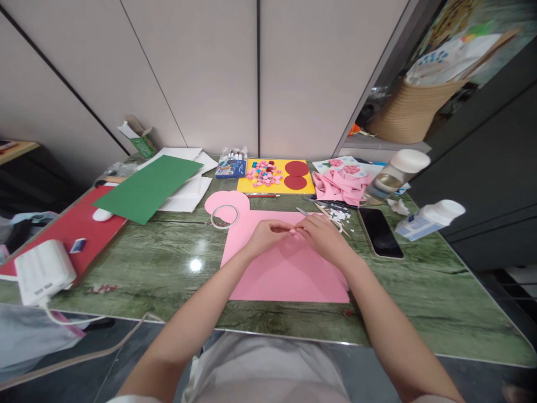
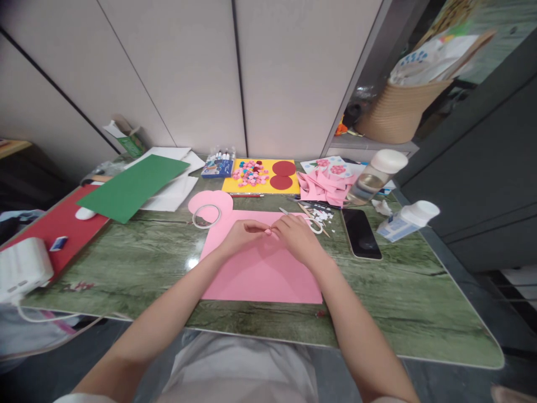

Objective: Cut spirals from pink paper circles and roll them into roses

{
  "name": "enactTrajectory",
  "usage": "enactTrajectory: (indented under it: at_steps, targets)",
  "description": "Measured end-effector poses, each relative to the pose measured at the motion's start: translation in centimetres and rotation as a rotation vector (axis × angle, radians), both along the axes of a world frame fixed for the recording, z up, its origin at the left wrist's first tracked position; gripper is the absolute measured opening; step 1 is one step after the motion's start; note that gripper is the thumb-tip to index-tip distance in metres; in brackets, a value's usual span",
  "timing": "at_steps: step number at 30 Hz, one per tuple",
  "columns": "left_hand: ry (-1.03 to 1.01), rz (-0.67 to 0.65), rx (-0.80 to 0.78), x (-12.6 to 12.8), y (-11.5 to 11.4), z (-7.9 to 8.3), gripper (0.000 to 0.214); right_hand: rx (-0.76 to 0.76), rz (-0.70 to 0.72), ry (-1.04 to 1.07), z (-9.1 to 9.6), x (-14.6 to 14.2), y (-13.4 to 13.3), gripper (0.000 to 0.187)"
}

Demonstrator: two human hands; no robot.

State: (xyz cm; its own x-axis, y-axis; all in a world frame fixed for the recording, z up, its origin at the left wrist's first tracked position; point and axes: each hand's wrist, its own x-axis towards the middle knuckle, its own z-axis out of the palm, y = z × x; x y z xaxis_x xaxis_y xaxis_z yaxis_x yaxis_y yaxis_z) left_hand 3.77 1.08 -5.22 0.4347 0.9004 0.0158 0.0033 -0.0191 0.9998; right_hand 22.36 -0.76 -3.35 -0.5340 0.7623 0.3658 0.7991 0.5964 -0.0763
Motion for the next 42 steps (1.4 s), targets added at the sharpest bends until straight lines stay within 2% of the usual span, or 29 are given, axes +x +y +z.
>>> enactTrajectory:
  at_steps: [17,30,42]
  targets:
    - [0.055,-0.019,0.02,0.0,0.0,-0.3,0.033,0.011,0.002,-0.087,-0.1,-0.1,-0.2,0.019]
    - [0.036,-0.031,-0.039,-0.1,0.0,0.1,0.034,0.051,-0.04,-0.109,-0.6,-0.4,0.1,0.02]
    - [0.063,-0.113,-0.039,-0.4,0.0,0.7,0.035,-0.028,-0.046,-0.08,-0.5,-0.3,0.1,0.015]
